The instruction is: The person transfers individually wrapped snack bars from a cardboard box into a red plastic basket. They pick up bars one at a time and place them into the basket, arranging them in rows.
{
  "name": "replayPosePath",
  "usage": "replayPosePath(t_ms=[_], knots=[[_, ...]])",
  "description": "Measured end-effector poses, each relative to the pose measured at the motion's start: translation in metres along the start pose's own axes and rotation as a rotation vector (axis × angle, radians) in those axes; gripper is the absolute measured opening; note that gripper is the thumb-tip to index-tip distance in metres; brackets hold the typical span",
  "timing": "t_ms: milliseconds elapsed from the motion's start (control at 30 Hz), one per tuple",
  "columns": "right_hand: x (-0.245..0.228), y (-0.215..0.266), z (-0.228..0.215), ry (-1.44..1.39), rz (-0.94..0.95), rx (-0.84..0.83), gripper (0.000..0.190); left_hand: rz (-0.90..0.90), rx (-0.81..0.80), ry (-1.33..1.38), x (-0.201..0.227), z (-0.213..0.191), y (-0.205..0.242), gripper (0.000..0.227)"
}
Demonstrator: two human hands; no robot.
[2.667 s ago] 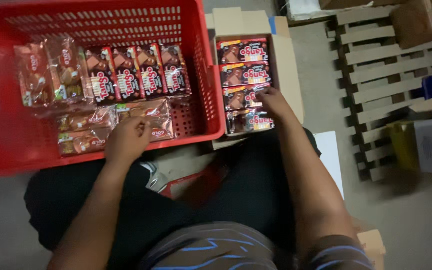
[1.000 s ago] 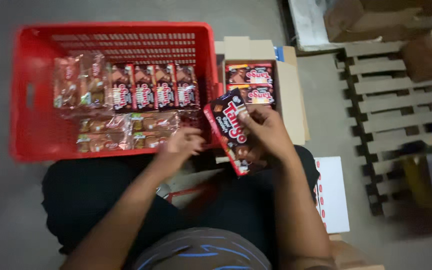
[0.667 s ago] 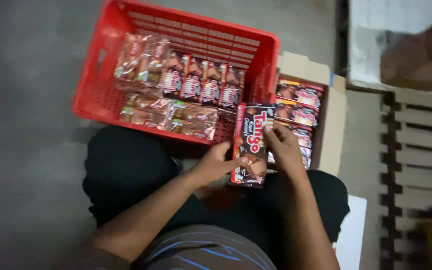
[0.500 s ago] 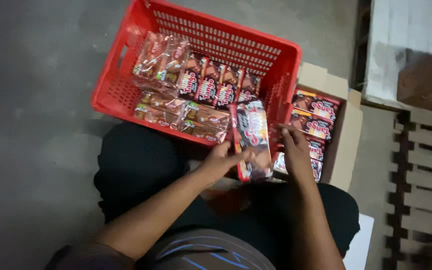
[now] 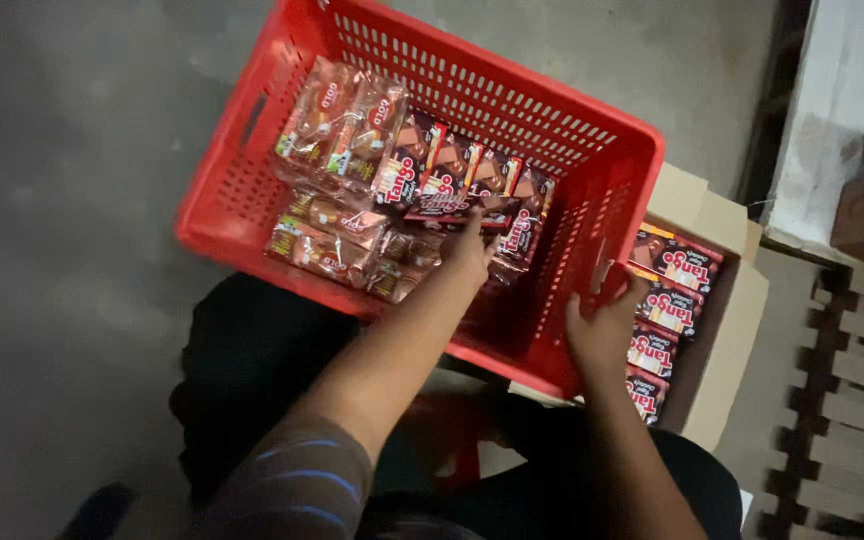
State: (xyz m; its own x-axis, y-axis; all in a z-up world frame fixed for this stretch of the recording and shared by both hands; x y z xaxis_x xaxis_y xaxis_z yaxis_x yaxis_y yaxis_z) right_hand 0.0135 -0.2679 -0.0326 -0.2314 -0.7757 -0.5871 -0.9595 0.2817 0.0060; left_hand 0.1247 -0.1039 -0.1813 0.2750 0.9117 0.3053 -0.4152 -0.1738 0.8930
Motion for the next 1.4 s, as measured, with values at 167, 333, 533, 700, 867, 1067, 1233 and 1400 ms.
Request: replayPosePath(t_ms=[167,333,533,700,867,1067,1233,1400], knots=[[-0.009,-0.013,-0.004,0.006,0.100,-0.051,0.081,-0.088,0.026,0.262,-0.019,0.030,-0.028,0.082],[-0.001,-0.015,0.002,0.009,0.156,-0.049,0.083,-0.252,-0.055,0.263,-0.040,0.037,-0.068,0.078],[0.011,-0.015,0.005,0.021,0.067,-0.015,0.085,-0.495,-0.363,-0.236,-0.064,0.020,-0.125,0.080],[-0.010,-0.004,0.001,0.013,0.144,-0.039,0.082,0.705,-0.583,-1.714,-0.010,0.032,-0.067,0.048],[-0.021,-0.019,-0.004,0.036,0.295,-0.135,0.079,1.154,-0.692,-2.303,0.042,0.015,-0.071,0.069],[-0.022,-0.016,-0.002,0.078,0.317,-0.125,0.075,1.192,-0.460,-2.353,0.033,0.009,-0.099,0.069],[-0.005,-0.016,0.004,0.148,0.336,-0.142,0.081,1.124,-0.140,-2.426,0.038,0.010,-0.120,0.071],[-0.011,-0.016,0.004,0.080,0.276,-0.121,0.078,1.174,-0.145,-2.267,0.036,0.004,-0.128,0.060]])
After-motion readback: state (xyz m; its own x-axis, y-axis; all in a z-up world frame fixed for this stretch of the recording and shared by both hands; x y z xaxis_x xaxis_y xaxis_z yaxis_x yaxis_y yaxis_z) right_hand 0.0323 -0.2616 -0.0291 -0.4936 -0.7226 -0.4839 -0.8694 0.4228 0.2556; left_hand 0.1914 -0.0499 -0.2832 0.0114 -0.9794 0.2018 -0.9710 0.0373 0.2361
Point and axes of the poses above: each hand's wrist, its own y-axis away from the middle knuckle, its own z-axis out of the palm, x = y × z, the point moved 1 cm from there along -y, towards the middle knuckle, and after that the axes turned 6 degrees about y, right-handed, at the moved point
